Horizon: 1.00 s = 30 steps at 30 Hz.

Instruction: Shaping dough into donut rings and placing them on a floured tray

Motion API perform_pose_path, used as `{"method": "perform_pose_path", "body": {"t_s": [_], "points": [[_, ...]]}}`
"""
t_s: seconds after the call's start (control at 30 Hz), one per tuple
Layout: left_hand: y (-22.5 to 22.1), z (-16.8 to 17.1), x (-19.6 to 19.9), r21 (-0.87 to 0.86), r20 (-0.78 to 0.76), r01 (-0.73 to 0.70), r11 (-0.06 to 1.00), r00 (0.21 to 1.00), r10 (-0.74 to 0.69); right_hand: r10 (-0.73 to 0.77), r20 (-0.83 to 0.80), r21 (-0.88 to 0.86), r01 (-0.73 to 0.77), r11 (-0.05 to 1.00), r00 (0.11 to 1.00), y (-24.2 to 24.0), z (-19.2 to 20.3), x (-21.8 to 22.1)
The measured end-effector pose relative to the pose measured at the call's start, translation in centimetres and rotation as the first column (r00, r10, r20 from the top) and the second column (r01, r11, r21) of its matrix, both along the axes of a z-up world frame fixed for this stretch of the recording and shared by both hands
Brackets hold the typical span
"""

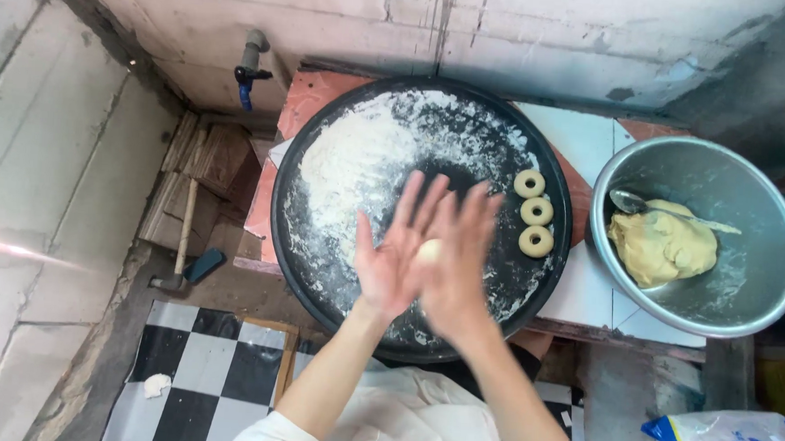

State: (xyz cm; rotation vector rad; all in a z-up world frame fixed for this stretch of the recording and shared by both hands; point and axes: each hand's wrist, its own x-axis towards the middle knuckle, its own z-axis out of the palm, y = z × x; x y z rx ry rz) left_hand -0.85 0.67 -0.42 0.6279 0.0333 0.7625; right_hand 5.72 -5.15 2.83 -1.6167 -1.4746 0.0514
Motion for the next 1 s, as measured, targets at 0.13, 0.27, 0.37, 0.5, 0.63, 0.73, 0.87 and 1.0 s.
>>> {"method": "perform_pose_path", "body": {"t_s": [0.13, 0.27, 0.37, 0.5, 0.63, 0.73, 0.87, 1.0], "points": [[-1.9, -1.5, 0.7, 0.143, -0.027, -0.105, 0.984, 0.994, 0.110, -0.023, -0.123, 0.260, 0.055, 0.964, 0.992, 1.1, -3.2, -1.0], [-4.0, -0.2, 0.2, 0.266, -0.119, -0.100, 0.959, 0.984, 0.136, 0.038, -0.646, 0.196, 0.118, 0.973, 0.762, -0.3, -0.8, 1.4], [-1.1, 3.3, -0.7, 0.558, -0.144, -0.264, 0.787, 0.903, 0.405, 0.108, -0.825, 0.167, 0.056, 0.984, 0.554, -0.6, 2.0, -1.2], [-3.2, 3.7, -1.3, 0.841, -0.361, -0.014, 0.541, 0.731, 0.580, 0.163, -0.954, 0.173, 0.016, 0.985, 0.253, -0.9, -0.3, 0.1], [-4.1, 4.7, -0.7, 0.940, -0.170, -0.047, 0.339, 0.794, 0.583, 0.243, -0.958, 0.249, 0.017, 0.968, 0.149, -1.2, -3.1, -0.5], [1.0, 1.8, -0.7, 0.979, -0.145, -0.040, 0.200, 0.553, 0.820, 0.289, -0.942, 0.308, -0.097, 0.947, -0.173, -2.1, -3.9, -2.8], [-2.6, 3.5, -1.0, 0.909, -0.383, 0.134, 0.395, 0.647, 0.659, 0.285, -0.928, 0.275, 0.074, 0.959, -0.239, -0.8, 0.5, 0.6], [-2.2, 0.4, -0.3, 0.995, -0.089, 0.034, 0.089, 0.664, 0.742, 0.125, -0.963, 0.125, 0.017, 0.992, -0.240, -0.7, -0.7, -0.7]]}}
